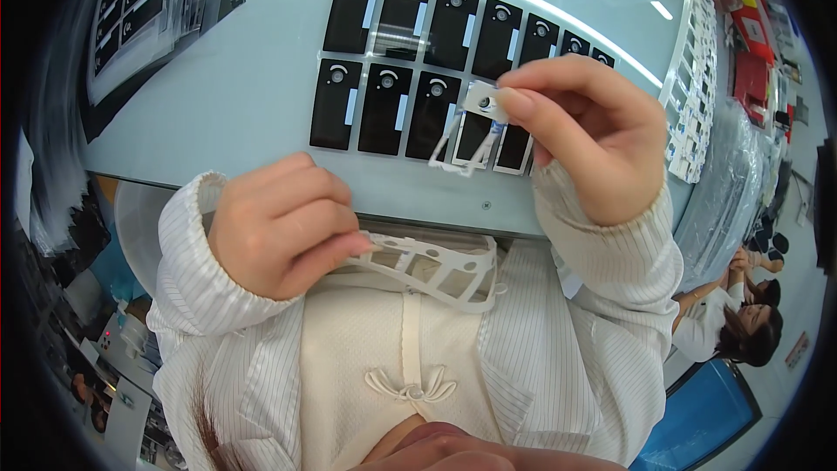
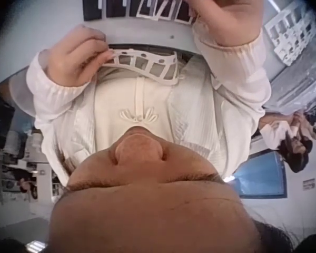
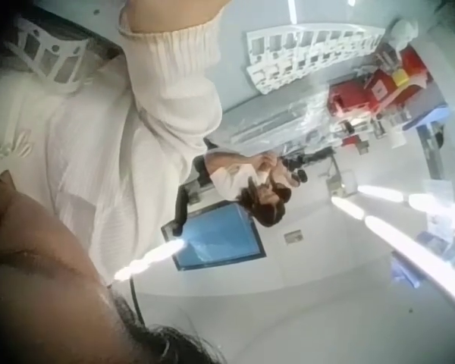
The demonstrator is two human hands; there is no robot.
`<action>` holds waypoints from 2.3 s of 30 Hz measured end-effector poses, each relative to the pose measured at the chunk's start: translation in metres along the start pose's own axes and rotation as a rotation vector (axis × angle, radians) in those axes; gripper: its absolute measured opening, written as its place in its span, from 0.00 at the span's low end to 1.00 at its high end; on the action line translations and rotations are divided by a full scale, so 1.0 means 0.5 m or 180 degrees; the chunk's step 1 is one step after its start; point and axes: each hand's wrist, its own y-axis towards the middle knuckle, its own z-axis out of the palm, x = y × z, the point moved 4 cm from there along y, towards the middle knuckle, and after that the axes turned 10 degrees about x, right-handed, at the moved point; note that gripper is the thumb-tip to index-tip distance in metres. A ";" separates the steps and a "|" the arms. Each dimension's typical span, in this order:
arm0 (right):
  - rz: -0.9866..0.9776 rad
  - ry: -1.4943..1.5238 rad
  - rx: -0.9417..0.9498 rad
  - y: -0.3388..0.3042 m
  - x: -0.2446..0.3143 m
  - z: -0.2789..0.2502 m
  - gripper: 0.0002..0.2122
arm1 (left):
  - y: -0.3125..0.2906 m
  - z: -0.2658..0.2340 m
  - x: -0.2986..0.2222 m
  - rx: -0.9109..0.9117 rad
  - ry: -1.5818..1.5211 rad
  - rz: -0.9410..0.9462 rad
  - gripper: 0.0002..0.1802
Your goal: Manually picking small components from a plastic frame and adhering them to base units on an assembly line.
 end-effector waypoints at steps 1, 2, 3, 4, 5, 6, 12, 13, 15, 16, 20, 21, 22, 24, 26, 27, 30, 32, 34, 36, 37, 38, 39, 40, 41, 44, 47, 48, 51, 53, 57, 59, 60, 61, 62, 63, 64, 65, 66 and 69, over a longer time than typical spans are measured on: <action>0.0018 -0.0013 -0.0004 0.007 -0.007 0.001 0.06 | 0.004 0.003 0.002 -0.0001 -0.0020 0.0010 0.11; 0.0131 -0.0082 0.0062 0.014 -0.015 0.004 0.06 | 0.009 0.007 -0.002 -0.0003 0.0086 0.0177 0.12; 0.0231 -0.0124 0.0153 0.022 -0.025 0.012 0.06 | 0.010 0.009 -0.006 -0.0005 0.0208 0.0308 0.13; 0.0226 -0.0164 0.0134 0.026 -0.034 0.018 0.05 | 0.011 0.011 -0.005 -0.0005 0.0203 0.0283 0.13; 0.0232 -0.0147 0.0156 0.030 -0.035 0.024 0.05 | 0.010 0.015 -0.007 -0.0005 0.0390 0.0284 0.14; 0.0285 -0.0147 0.0125 0.030 -0.031 0.026 0.05 | 0.012 0.017 -0.009 -0.0016 0.0566 0.0319 0.14; 0.0120 -0.0445 0.0278 0.039 -0.022 0.029 0.04 | 0.018 0.017 -0.008 0.0065 0.0801 0.0239 0.14; 0.0093 -0.0517 0.0273 0.041 -0.023 0.029 0.05 | 0.017 0.018 -0.007 0.0073 0.0784 0.0238 0.14; 0.0054 -0.0532 0.0297 0.043 -0.029 0.027 0.05 | 0.016 0.019 -0.004 0.0091 0.0835 0.0223 0.14; -0.0003 -0.0550 0.0321 0.043 -0.031 0.027 0.05 | 0.017 0.019 -0.004 0.0099 0.0826 0.0219 0.14; 0.0120 -0.0534 0.0352 0.045 -0.028 0.028 0.05 | 0.020 0.014 -0.007 0.0091 0.0877 0.0203 0.14; 0.0114 -0.0537 0.0355 0.044 -0.028 0.028 0.05 | 0.020 0.014 -0.006 0.0104 0.0894 0.0208 0.14; 0.0106 -0.0538 0.0358 0.045 -0.029 0.028 0.05 | 0.021 0.014 -0.006 0.0108 0.0889 0.0207 0.14; 0.0083 -0.0561 0.0370 0.044 -0.030 0.028 0.05 | 0.022 0.014 -0.006 0.0102 0.0900 0.0216 0.14; 0.0059 -0.0586 0.0380 0.044 -0.031 0.027 0.05 | 0.022 0.016 -0.005 0.0106 0.0899 0.0220 0.14; 0.0073 -0.0580 0.0381 0.044 -0.032 0.027 0.05 | 0.022 0.015 -0.005 0.0107 0.0905 0.0221 0.14; 0.0092 -0.0593 0.0400 0.044 -0.033 0.026 0.05 | 0.021 0.015 -0.006 0.0127 0.0961 0.0211 0.14; 0.0095 -0.0607 0.0420 0.046 -0.034 0.026 0.05 | 0.022 0.013 -0.007 0.0115 0.0984 0.0212 0.14; 0.0092 -0.0623 0.0409 0.046 -0.035 0.026 0.05 | 0.022 0.014 -0.007 0.0098 0.1003 0.0218 0.14; 0.0111 -0.0646 0.0428 0.046 -0.034 0.026 0.05 | 0.021 0.015 -0.007 0.0094 0.1011 0.0185 0.14; 0.0129 -0.0668 0.0448 0.046 -0.034 0.026 0.05 | 0.021 0.015 -0.006 0.0095 0.1010 0.0185 0.14; 0.0130 -0.0668 0.0449 0.046 -0.035 0.027 0.05 | 0.021 0.016 -0.006 0.0086 0.1002 0.0187 0.14; 0.0125 -0.0658 0.0432 0.045 -0.036 0.027 0.05 | 0.021 0.015 -0.006 0.0076 0.0996 0.0192 0.14; 0.0121 -0.0649 0.0415 0.045 -0.036 0.027 0.05 | 0.021 0.015 -0.006 0.0075 0.0997 0.0193 0.14; 0.0120 -0.0651 0.0414 0.045 -0.034 0.027 0.05 | 0.021 0.015 -0.007 0.0068 0.1000 0.0199 0.13; 0.0129 -0.0670 0.0417 0.045 -0.035 0.028 0.05 | 0.020 0.015 -0.008 0.0069 0.1010 0.0183 0.13; 0.0061 -0.0750 0.0426 0.043 -0.033 0.027 0.05 | 0.022 0.014 -0.008 0.0070 0.1011 0.0200 0.13; 0.0045 -0.0794 0.0420 0.043 -0.033 0.027 0.05 | 0.022 0.014 -0.008 0.0072 0.1009 0.0221 0.13; 0.0042 -0.0843 0.0415 0.041 -0.032 0.027 0.05 | 0.021 0.016 -0.009 0.0087 0.1023 0.0194 0.14; 0.0058 -0.0844 0.0419 0.041 -0.032 0.028 0.05 | 0.019 0.017 -0.008 0.0088 0.1046 0.0219 0.14; 0.0096 -0.0810 0.0424 0.041 -0.031 0.028 0.05 | 0.020 0.018 -0.009 0.0068 0.1103 0.0266 0.14; 0.0118 -0.0798 0.0415 0.040 -0.031 0.028 0.05 | 0.020 0.016 -0.010 0.0089 0.1102 0.0264 0.14; 0.0125 -0.0770 0.0418 0.041 -0.030 0.027 0.05 | 0.021 0.016 -0.009 0.0103 0.1103 0.0265 0.14; 0.0134 -0.0743 0.0421 0.041 -0.030 0.027 0.05 | 0.022 0.016 -0.009 0.0104 0.1101 0.0265 0.14; 0.0137 -0.0743 0.0421 0.041 -0.030 0.025 0.05 | 0.023 0.017 -0.007 0.0113 0.1115 0.0255 0.13; 0.0046 -0.0777 0.0441 0.039 -0.025 0.025 0.05 | 0.023 0.017 -0.008 0.0113 0.1139 0.0249 0.13; -0.0045 -0.0812 0.0460 0.037 -0.019 0.025 0.05 | 0.023 0.017 -0.010 0.0105 0.1143 0.0255 0.13; -0.0050 -0.0823 0.0458 0.036 -0.015 0.025 0.05 | 0.023 0.017 -0.011 0.0096 0.1156 0.0257 0.13; -0.0052 -0.0837 0.0455 0.038 -0.017 0.025 0.05 | 0.023 0.016 -0.011 0.0107 0.1171 0.0238 0.13; -0.0086 -0.0861 0.0372 0.040 -0.020 0.022 0.05 | 0.025 0.015 -0.011 0.0129 0.1217 0.0223 0.13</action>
